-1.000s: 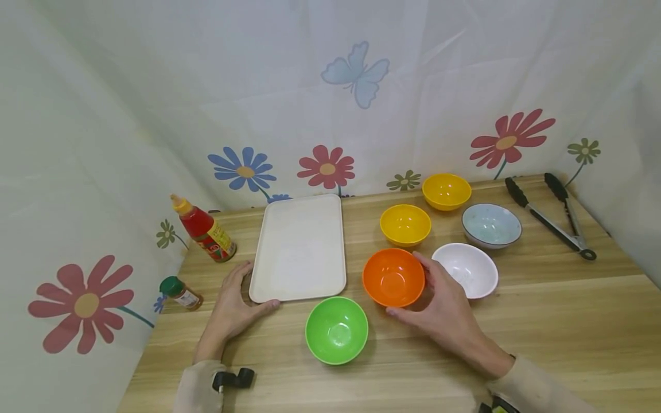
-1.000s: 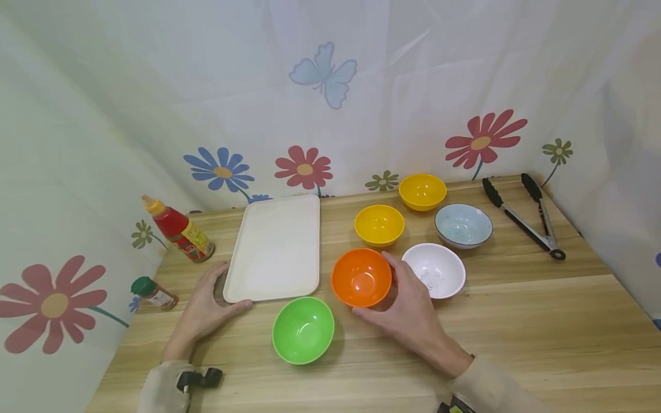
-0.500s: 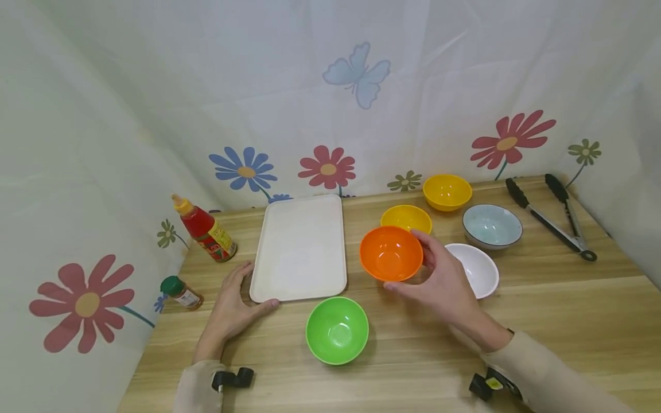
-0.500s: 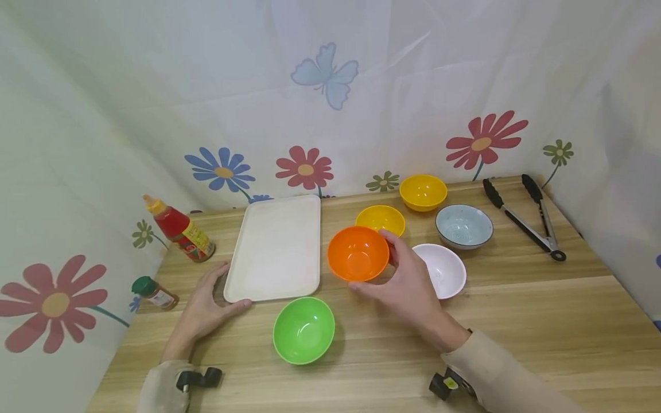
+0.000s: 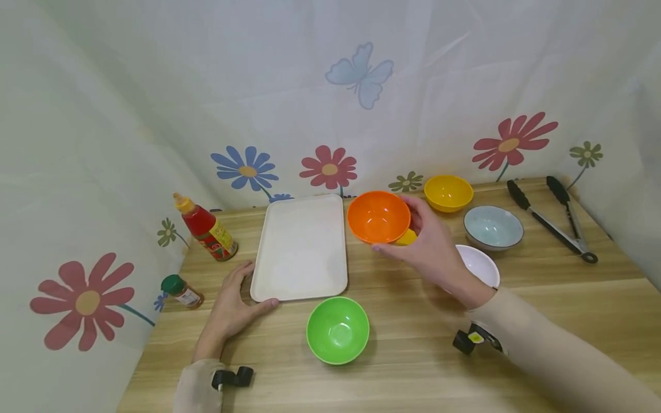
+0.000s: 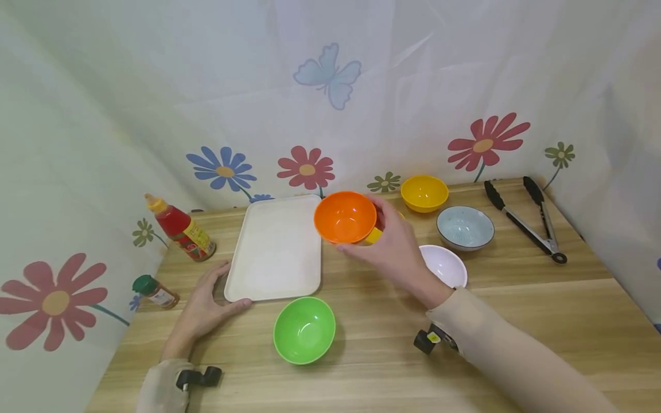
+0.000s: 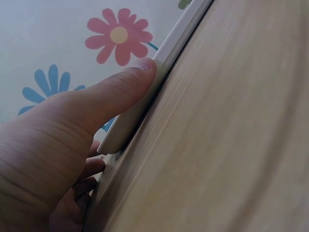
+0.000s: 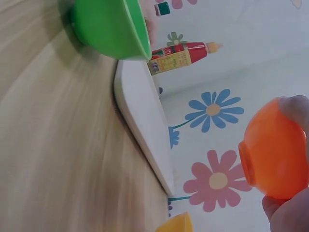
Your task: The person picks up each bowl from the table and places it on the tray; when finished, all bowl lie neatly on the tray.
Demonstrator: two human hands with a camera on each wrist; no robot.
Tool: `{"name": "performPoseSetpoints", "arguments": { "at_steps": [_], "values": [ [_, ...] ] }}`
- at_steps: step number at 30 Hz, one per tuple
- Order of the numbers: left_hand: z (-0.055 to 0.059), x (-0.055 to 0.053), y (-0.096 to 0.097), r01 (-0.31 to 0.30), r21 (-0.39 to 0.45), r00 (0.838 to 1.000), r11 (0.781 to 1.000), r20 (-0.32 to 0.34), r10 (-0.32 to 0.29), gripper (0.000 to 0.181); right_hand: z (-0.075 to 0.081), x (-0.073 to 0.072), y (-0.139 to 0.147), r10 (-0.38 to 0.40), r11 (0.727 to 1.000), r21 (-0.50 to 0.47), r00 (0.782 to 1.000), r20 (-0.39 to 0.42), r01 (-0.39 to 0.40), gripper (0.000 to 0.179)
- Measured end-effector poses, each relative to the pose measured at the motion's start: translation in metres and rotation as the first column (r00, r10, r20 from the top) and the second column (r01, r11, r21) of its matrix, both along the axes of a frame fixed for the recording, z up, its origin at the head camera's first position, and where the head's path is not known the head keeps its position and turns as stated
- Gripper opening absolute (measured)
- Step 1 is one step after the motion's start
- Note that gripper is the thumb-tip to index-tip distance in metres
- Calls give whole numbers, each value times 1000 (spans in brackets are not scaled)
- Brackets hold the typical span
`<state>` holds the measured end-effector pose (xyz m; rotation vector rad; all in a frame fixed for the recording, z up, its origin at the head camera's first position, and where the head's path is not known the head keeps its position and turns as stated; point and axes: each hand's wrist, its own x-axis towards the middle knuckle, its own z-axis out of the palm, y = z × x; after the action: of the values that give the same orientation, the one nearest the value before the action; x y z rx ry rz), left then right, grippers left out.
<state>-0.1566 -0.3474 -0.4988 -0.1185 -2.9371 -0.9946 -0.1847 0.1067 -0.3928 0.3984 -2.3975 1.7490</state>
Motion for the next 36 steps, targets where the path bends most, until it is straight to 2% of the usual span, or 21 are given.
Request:
{"name": "performPoseSetpoints", "arguments": {
  "at_steps": [5, 12, 28, 36],
  "values": [
    [0, -1, -1, -2, 2, 1000, 1000, 4, 2, 119, 10, -14, -13, -5, 1000, -12, 999, -43, 4, 107],
    [-2, -3, -3, 4, 9, 1000, 1000, -7, -4, 119, 21, -33, -32, 61, 997, -41, 996, -68, -64, 104],
    [-4, -1, -7, -1, -5, 1000, 1000, 5, 2, 121, 35, -69, -87, 165, 981, -80, 975, -147, -178, 101],
    [-3, -1, -3, 9, 0, 1000, 1000, -7, -9, 120, 41, -91, -118, 210, 967, -111, 966, -153, -228, 100]
  ]
}}
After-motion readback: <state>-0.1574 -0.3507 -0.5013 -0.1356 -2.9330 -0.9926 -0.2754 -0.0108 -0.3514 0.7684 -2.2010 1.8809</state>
